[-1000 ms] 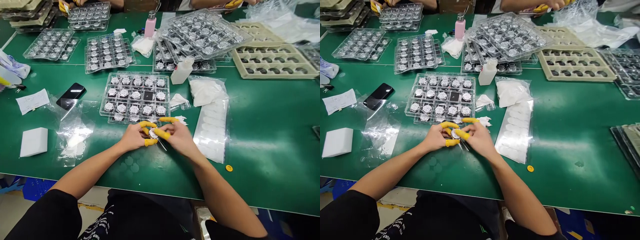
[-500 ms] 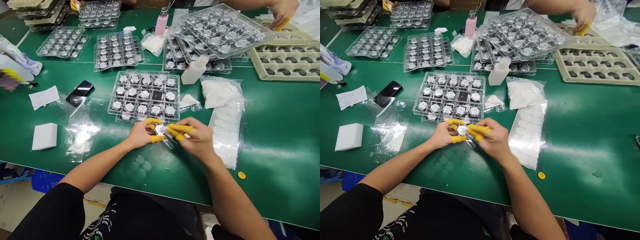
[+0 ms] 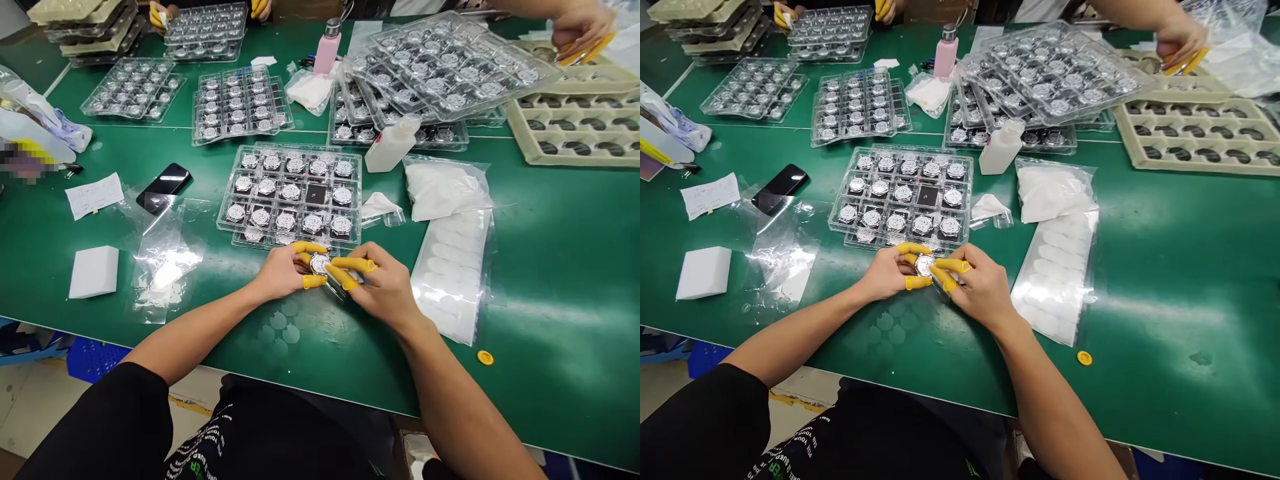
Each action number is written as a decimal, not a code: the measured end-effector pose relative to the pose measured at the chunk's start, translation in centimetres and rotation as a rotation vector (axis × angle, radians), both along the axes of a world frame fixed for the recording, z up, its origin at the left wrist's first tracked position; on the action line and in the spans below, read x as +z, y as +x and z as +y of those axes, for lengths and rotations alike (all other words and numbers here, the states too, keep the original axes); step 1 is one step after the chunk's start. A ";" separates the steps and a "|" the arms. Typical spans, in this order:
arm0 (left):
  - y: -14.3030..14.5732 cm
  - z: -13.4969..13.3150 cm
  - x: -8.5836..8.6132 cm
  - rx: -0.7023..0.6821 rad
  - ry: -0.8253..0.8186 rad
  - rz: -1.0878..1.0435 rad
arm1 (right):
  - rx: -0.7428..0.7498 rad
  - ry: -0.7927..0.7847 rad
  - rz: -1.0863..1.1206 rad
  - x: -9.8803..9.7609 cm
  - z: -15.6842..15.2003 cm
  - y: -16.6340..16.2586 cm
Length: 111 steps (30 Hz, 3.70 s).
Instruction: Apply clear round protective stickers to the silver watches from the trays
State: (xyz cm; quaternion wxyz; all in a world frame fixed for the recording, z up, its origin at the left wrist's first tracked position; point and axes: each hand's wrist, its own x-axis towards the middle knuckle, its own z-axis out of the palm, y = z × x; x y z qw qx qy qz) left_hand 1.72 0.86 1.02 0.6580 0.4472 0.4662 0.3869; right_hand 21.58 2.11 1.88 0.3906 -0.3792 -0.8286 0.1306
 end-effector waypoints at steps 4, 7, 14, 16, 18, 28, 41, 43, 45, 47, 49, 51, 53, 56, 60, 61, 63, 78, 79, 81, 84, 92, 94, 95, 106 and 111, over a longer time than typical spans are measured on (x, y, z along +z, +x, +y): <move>0.1 0.0 -0.1 -0.006 0.006 -0.001 | -0.036 -0.029 0.001 0.1 0.1 -0.2; 0.0 0.0 -0.2 0.010 0.010 0.027 | -0.074 -0.087 0.004 -0.1 0.3 -0.1; 0.0 -0.1 -0.2 0.014 0.015 0.051 | -0.088 -0.086 0.042 -0.3 0.3 -0.6; 0.0 -0.1 -0.3 0.008 0.020 0.053 | -0.023 -0.091 0.053 -0.4 0.2 -0.9; 0.1 -0.1 -0.3 0.010 0.013 0.034 | -0.019 -0.080 0.048 -0.6 0.4 -0.8; -0.1 -0.5 -0.5 0.059 0.298 0.107 | -0.189 -0.185 -0.067 1.3 1.4 4.3; -0.3 -0.8 -0.9 -0.018 0.753 0.252 | -0.051 -0.577 0.075 1.7 0.4 2.9; -0.3 -0.8 -0.9 -0.013 0.764 0.253 | -0.038 -0.566 0.062 1.8 0.3 2.8; -0.4 -0.9 -0.8 -0.013 0.775 0.291 | -0.041 -0.555 0.067 1.8 0.3 2.7; -0.4 -0.9 -0.7 -0.026 0.804 0.350 | -0.052 -0.543 0.076 1.8 0.3 2.6; -0.4 -0.9 -0.7 -0.038 0.848 0.403 | -0.058 -0.511 0.074 1.7 0.3 2.6; -0.4 -0.9 -0.6 -0.036 0.899 0.424 | -0.046 -0.453 0.051 1.7 0.3 2.6; -0.4 -0.9 -0.6 -0.030 0.929 0.423 | -0.038 -0.384 0.004 1.6 0.3 2.6; -0.3 -1.1 -0.5 -0.029 0.910 0.424 | -0.084 -0.265 -0.114 1.0 0.1 2.2; 0.2 -1.7 -0.1 -0.002 0.716 0.362 | -0.241 -0.063 -0.331 -0.3 -0.4 1.6; 0.4 -1.8 0.0 0.008 0.642 0.320 | -0.272 -0.036 -0.361 -0.7 -0.4 1.5; 0.5 -1.9 0.2 0.011 0.514 0.236 | -0.301 -0.031 -0.360 -1.1 -0.5 1.5; 0.6 -0.9 -0.1 0.032 0.090 0.069 | -0.388 -0.290 0.264 1.3 -0.9 0.8; 0.5 -0.6 -0.2 0.042 0.070 0.059 | -0.349 -0.383 0.283 1.2 -1.2 0.4; 0.4 -0.2 -0.4 0.050 0.058 0.042 | -0.289 -0.562 0.299 0.8 -1.6 -0.3; 0.2 0.0 -0.5 0.035 0.070 0.052 | -0.280 -0.759 0.302 0.1 -1.9 -1.0; 0.3 -0.2 -0.3 0.021 0.067 0.059 | -0.359 -0.793 0.261 -0.1 -2.0 -1.3; 0.3 -0.1 -0.4 0.018 0.074 0.070 | -0.358 -0.781 0.278 -0.1 -2.0 -1.4; 0.3 -0.1 -0.5 0.016 0.075 0.075 | -0.355 -0.776 0.283 -0.2 -2.0 -1.4; 0.1 0.0 -0.4 -0.034 0.072 0.119 | -0.304 -0.741 0.244 -0.3 -1.8 -1.1; 0.2 -0.1 -0.2 -0.032 0.075 0.117 | -0.332 -0.716 0.231 -0.1 -1.9 -1.2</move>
